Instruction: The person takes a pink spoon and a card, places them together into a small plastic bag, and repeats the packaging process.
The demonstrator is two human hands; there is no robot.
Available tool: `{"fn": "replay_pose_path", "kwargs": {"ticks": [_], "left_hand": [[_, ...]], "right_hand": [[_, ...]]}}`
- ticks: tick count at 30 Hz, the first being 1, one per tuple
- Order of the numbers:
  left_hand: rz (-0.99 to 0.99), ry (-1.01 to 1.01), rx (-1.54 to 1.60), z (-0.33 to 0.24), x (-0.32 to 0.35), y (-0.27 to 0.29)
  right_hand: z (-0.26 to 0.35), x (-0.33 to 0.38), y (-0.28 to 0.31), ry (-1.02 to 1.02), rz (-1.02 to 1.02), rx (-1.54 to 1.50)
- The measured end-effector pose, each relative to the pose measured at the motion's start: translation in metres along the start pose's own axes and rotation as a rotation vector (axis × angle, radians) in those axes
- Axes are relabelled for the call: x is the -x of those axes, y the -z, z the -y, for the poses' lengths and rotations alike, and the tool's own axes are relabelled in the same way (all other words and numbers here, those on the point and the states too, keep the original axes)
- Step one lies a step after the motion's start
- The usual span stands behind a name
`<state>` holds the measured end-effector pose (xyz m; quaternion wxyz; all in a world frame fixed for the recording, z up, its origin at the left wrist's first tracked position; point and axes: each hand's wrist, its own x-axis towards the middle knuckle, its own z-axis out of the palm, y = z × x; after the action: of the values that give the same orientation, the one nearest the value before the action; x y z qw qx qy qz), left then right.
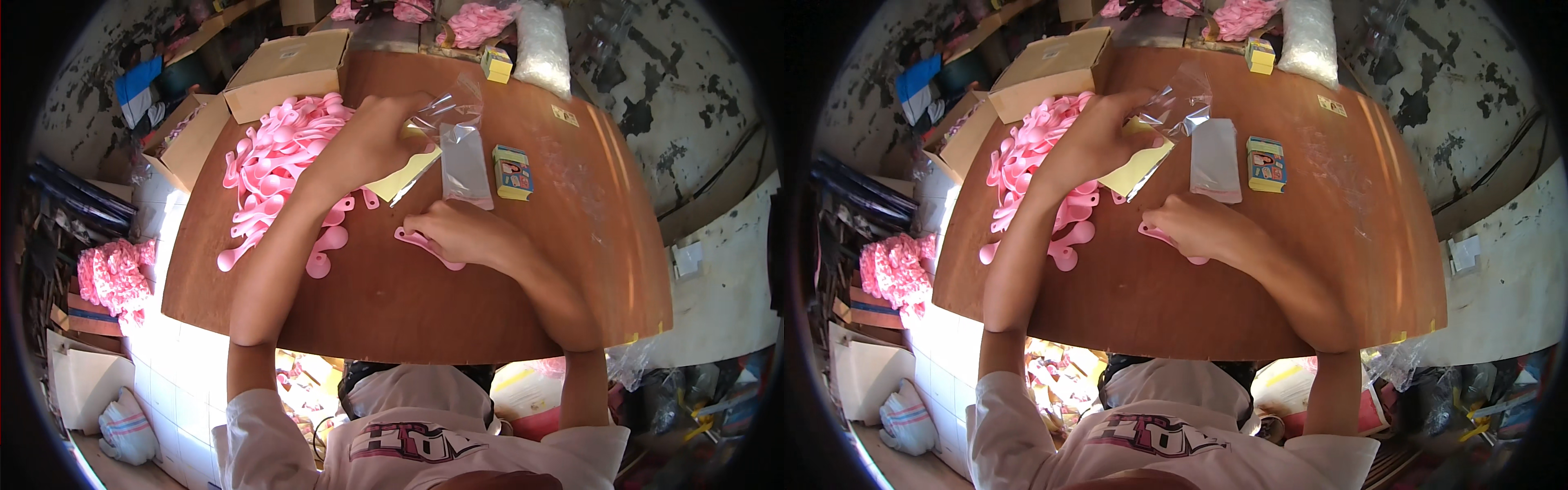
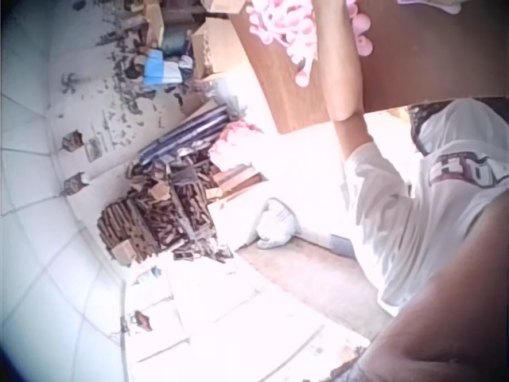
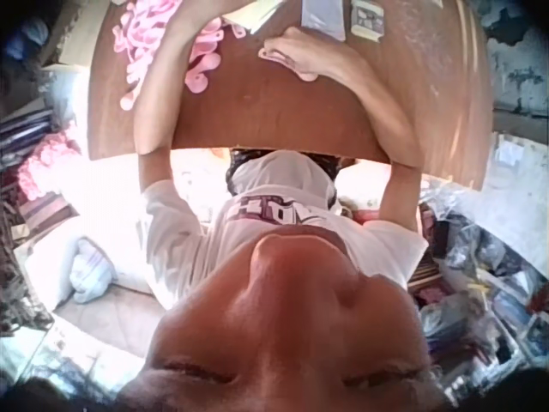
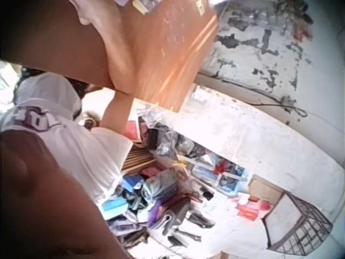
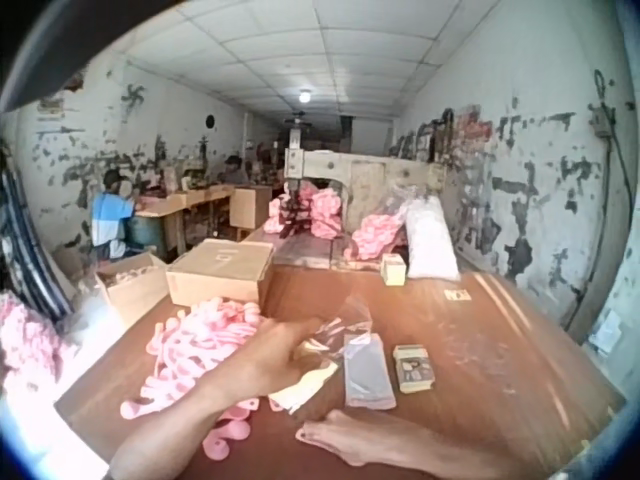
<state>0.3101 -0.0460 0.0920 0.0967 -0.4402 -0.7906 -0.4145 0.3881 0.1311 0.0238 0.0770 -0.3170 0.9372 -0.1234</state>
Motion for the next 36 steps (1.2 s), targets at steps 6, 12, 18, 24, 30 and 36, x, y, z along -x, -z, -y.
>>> {"fn": "replay_pose_path", "kwargs": {"ticks": [6, 12, 18, 24, 30, 36], "left_hand": [[0.036, 0.073, -0.024, 0.003, -0.001, -0.006], [0.06, 0.08, -0.002, 0.003, -0.002, -0.009], [0.079, 0.057, -0.031, 0.007, -0.001, -0.012], [0.046, 0.007, -0.028, 0.005, -0.004, -0.014], [0.06, 0.062, -0.006, 0.017, 0.0, -0.007], [0.176, 0.22, 0.055, -0.001, -0.005, -0.009]], "right_hand": [[0.005, 0.001, 0.002, 0.008, 0.027, -0.08], [0.02, -0.003, 0.002, -0.03, 0.122, -0.1], [0.015, -0.006, -0.029, 0.217, -0.176, -0.08], [0.013, -0.005, -0.03, 0.224, -0.202, -0.029], [0.004, 0.021, 0.053, 0.261, -0.302, -0.354], [-0.029, 0.055, 0.097, 0.269, -1.095, -0.866]]}}
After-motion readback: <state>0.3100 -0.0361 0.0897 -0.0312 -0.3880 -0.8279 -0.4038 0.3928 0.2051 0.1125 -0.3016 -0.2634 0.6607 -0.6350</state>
